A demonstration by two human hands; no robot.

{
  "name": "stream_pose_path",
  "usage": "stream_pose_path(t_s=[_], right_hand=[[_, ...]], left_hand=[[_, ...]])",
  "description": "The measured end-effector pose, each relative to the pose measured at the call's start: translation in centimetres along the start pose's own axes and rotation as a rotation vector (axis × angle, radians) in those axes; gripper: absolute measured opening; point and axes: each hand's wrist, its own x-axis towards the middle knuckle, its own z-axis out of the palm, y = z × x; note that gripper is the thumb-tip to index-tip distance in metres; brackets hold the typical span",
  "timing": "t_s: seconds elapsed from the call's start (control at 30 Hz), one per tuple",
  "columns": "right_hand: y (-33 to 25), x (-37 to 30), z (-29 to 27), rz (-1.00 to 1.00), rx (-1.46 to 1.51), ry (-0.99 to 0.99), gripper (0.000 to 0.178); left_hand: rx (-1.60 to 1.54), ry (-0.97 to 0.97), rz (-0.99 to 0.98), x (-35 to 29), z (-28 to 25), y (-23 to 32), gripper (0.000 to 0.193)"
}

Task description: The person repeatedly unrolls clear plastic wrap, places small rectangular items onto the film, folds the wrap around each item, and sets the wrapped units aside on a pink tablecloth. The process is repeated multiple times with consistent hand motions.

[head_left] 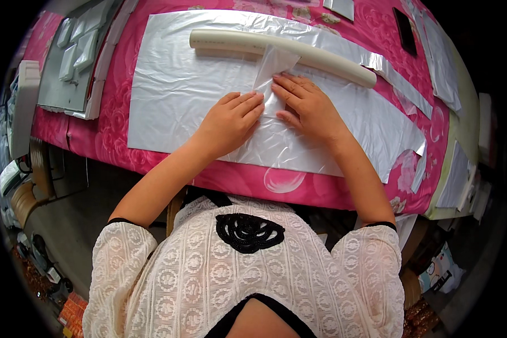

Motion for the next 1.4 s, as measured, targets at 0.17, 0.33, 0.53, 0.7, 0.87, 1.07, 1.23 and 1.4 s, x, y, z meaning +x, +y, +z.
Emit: stream_pose_path(t_s=[0.17,0.33,0.53,0.7,0.87,1.07,1.23,1.4], right_hand=[[0.7,0.6,-0.8,0.018,0.131,-0.01,0.039],[0.0,-0.3,0.1,-0.083,0.089,0.079,0.034],[-5.0,-3.7,1.0,-0.153,0.081,0.125,0.025],[-6.1,-4.6,1.3,-0.103,0.107,0.143,0.028],[-5.7,-4.8,1.2,0.243,0.334,0.133,0.019],[-5.6,-1.8,0.3,0.779,0.539,-0.019,0.026],[-4.4,-0.1,-0.4,0.952,0.559,-0.246,0.031],[-4.4,0.6,-0.8,0.989,0.56,-0.295,0.033]], left_hand=[[0.052,0.098,0.078,0.4,0.2,-0.7,0.016],[-0.247,0.083,0.003,-0.4,-0.7,0.6,0.018],[-0.229,0.019,0.153,-4.1,-2.3,3.0,0.047],[-0.166,-0.032,0.096,-5.3,-1.3,2.9,0.05],[-0.347,-0.035,-0.156,-4.2,-1.7,3.0,0.047],[-0.621,-0.083,-0.765,-1.1,-2.2,3.0,0.052],[-0.659,-0.131,-0.903,0.9,-3.1,2.3,0.06],[-0.164,0.1,-0.332,-0.3,-0.8,2.2,0.061]])
